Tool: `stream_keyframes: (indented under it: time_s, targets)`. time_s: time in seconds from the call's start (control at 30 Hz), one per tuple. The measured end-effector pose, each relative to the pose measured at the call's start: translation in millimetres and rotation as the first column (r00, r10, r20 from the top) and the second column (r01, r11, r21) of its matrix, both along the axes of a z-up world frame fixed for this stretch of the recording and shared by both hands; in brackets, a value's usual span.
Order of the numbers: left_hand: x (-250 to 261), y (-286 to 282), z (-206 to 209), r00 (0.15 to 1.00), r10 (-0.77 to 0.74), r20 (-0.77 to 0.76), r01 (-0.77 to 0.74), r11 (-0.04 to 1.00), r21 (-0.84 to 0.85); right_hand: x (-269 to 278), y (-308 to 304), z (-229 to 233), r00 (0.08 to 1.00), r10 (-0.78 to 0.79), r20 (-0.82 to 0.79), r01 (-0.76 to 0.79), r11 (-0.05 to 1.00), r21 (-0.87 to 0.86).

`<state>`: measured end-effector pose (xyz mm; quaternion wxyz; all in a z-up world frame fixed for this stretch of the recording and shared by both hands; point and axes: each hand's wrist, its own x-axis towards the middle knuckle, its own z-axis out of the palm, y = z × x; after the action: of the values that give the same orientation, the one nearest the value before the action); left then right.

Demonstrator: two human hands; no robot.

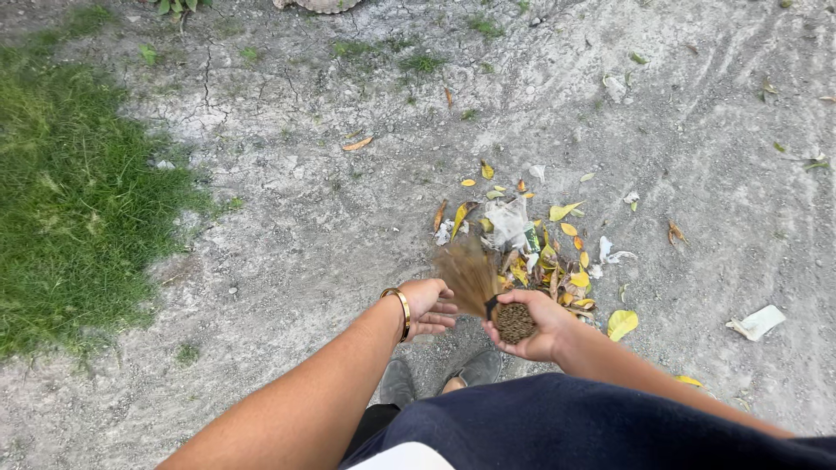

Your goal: The person sweeps leaves and trash across the ground using a hand broom.

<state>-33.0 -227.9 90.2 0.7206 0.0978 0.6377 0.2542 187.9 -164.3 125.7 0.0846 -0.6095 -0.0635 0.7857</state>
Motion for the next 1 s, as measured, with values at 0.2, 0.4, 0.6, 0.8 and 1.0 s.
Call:
stream_keyframes:
  time_s: [0.2,0.4,0.6,0.8,1.0]
  targets:
    - [-15.0,-6.9,-13.6,0.997,0.08,-0.001,-0.08,0.995,-0.063,-23.8,11.5,-52.3,0.982,0.016,-0.187,-0.08,0.937,-0.341]
    - [-30.1,-29.2,-4.9,0.99,0.143,-0.001,-0.143,0.987,-0.078,-17.4,34.2,-41.2,0.976,0.106,0.192,-0.053,0.963,-0.266]
    - [-28.6,-36.4,7.6,0.988,0.155,-0.012,-0.155,0.984,-0.086,-6.7,30.8,-24.1,0.94,-0.054,0.336,0.053,0.999,0.012]
    - [-15.4,-19.5,8.3,0.992,0.123,0.003,-0.123,0.99,-0.072,-32.5,1.0,-14.9,0.985,0.135,0.106,-0.138,0.99,0.02]
    - [-12.6,-18.6,8.8,0.994,0.112,-0.017,-0.113,0.991,-0.071,-65.8,18.4,-42.3,0.967,0.17,-0.189,-0.206,0.96,-0.191]
